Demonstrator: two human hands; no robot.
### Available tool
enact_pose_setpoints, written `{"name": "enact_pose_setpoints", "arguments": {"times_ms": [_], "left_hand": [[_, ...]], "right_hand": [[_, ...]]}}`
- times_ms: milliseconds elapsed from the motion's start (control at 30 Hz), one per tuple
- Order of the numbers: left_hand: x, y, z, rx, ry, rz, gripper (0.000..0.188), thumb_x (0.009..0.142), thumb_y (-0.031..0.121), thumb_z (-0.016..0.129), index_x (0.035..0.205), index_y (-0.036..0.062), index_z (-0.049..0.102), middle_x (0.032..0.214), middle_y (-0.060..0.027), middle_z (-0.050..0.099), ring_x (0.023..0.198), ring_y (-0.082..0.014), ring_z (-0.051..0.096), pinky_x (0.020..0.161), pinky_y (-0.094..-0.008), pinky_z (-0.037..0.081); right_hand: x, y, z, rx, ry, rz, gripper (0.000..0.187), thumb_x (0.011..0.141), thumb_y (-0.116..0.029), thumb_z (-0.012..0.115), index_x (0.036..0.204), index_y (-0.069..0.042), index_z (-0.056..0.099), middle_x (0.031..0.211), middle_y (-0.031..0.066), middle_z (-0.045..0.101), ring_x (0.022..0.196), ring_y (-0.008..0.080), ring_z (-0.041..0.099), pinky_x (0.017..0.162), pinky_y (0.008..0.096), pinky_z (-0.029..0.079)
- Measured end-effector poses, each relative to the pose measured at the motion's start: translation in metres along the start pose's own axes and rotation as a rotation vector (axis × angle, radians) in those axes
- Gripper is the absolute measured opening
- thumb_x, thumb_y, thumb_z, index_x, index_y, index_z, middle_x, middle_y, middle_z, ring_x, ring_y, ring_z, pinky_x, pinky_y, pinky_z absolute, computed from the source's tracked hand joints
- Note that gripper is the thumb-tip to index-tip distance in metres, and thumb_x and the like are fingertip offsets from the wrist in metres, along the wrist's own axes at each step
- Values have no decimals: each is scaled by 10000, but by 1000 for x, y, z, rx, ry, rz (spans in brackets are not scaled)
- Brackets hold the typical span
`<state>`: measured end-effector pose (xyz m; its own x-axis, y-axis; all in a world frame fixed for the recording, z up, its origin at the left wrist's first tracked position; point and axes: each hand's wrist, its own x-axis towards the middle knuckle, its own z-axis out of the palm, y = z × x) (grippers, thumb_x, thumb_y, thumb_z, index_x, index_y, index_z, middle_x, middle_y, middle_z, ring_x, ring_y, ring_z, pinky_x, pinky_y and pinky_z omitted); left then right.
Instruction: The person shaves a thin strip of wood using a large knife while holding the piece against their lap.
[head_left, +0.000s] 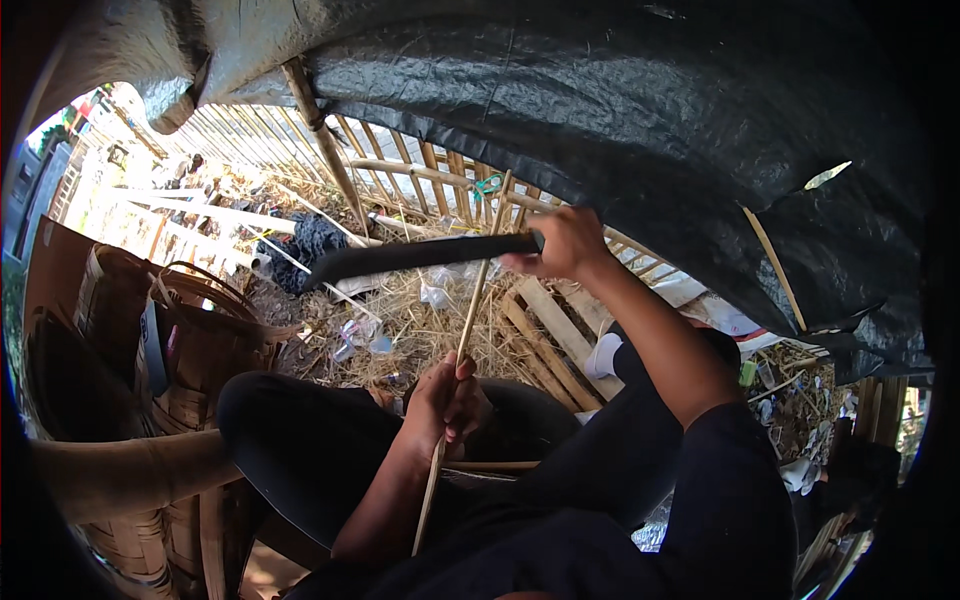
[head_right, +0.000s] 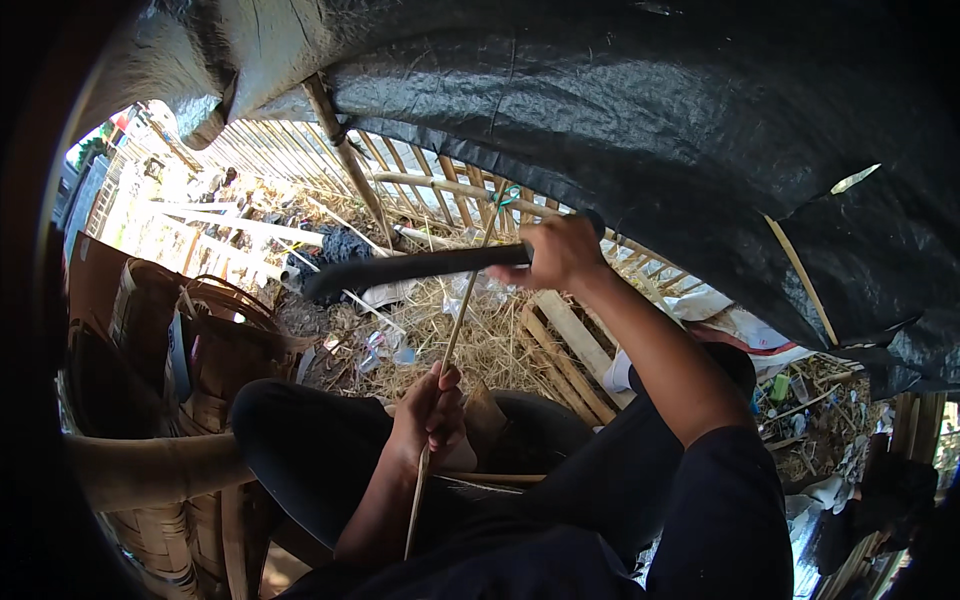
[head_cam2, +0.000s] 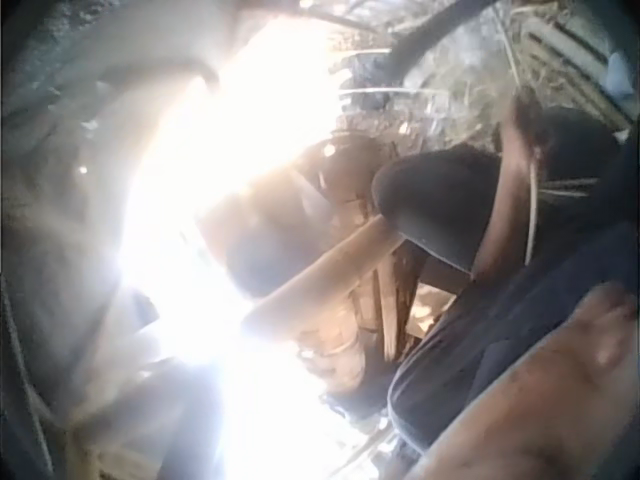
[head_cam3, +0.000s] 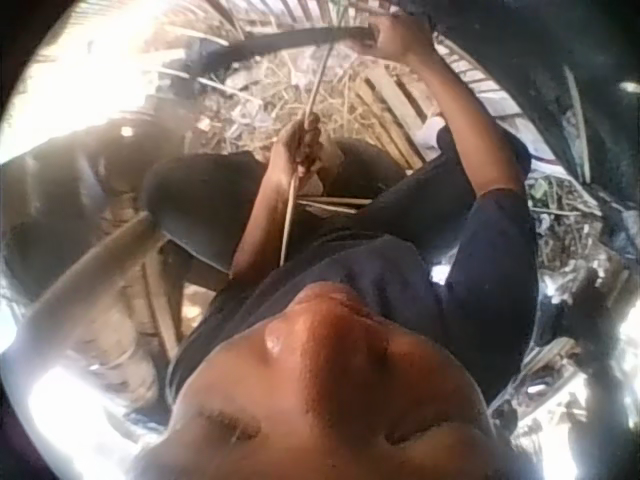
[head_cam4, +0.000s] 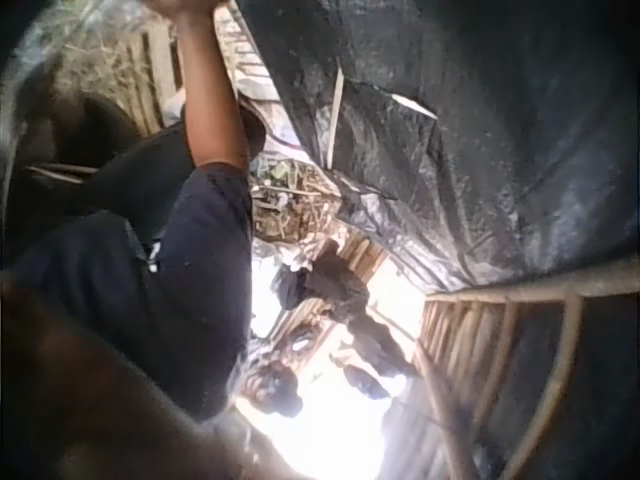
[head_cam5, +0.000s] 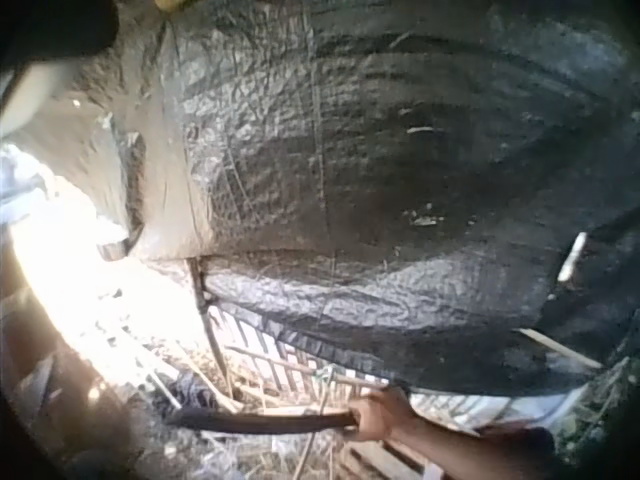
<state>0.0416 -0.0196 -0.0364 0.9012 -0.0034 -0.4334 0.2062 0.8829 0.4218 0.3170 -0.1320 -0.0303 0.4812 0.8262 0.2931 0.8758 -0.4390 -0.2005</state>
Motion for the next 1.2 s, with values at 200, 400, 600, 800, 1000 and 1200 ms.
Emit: {"name": "enact_pose_setpoints", "arguments": {"times_ms": [200, 400, 600, 800, 1000, 1200], "left_hand": [[0, -1, 8, -28, 0, -22, 282, 1052, 362, 327, 876, 164, 424, 478, 68, 292, 287, -58, 268, 268, -192, 248], [-3, 3, 12, -30, 37, -33, 282, 1051, 366, 326, 875, 168, 423, 474, 70, 287, 285, -58, 254, 276, -191, 230], [1, -1, 9, 4, -108, -48, 287, 1050, 383, 328, 881, 168, 417, 484, 71, 294, 290, -57, 244, 288, -193, 232], [-1, 2, 12, -37, 51, -61, 281, 1054, 364, 315, 886, 163, 416, 483, 61, 293, 288, -65, 232, 276, -193, 257], [-8, 5, 17, -29, -110, 32, 292, 1048, 343, 350, 885, 123, 451, 473, 49, 327, 310, -79, 276, 300, -203, 239], [2, 12, 6, -17, -21, 57, 315, 1045, 365, 359, 905, 106, 472, 493, 48, 347, 331, -65, 300, 287, -198, 254]], "right_hand": [[2, 1, -3, 205, 74, 202, 687, 769, -714, 580, 692, -39, 682, 549, 154, 591, 581, 359, 643, 570, 440, 501], [4, 6, -2, -20, 92, 166, 706, 726, -746, 598, 770, -51, 713, 578, 158, 618, 606, 356, 657, 573, 448, 519], [1, 10, -15, 166, 83, 221, 663, 771, -677, 615, 693, -23, 690, 583, 174, 614, 605, 366, 653, 582, 446, 508], [-4, 2, -5, -26, -19, 52, 729, 704, -790, 585, 653, -66, 657, 559, 131, 603, 596, 349, 653, 595, 451, 519], [13, 46, -28, 87, 203, 741, 699, 836, -686, 525, 698, -19, 682, 632, 168, 648, 665, 384, 663, 648, 450, 534], [-12, 24, -15, 497, 189, 489, 659, 908, -585, 501, 575, -28, 616, 466, 89, 528, 525, 259, 624, 548, 376, 450]]}}
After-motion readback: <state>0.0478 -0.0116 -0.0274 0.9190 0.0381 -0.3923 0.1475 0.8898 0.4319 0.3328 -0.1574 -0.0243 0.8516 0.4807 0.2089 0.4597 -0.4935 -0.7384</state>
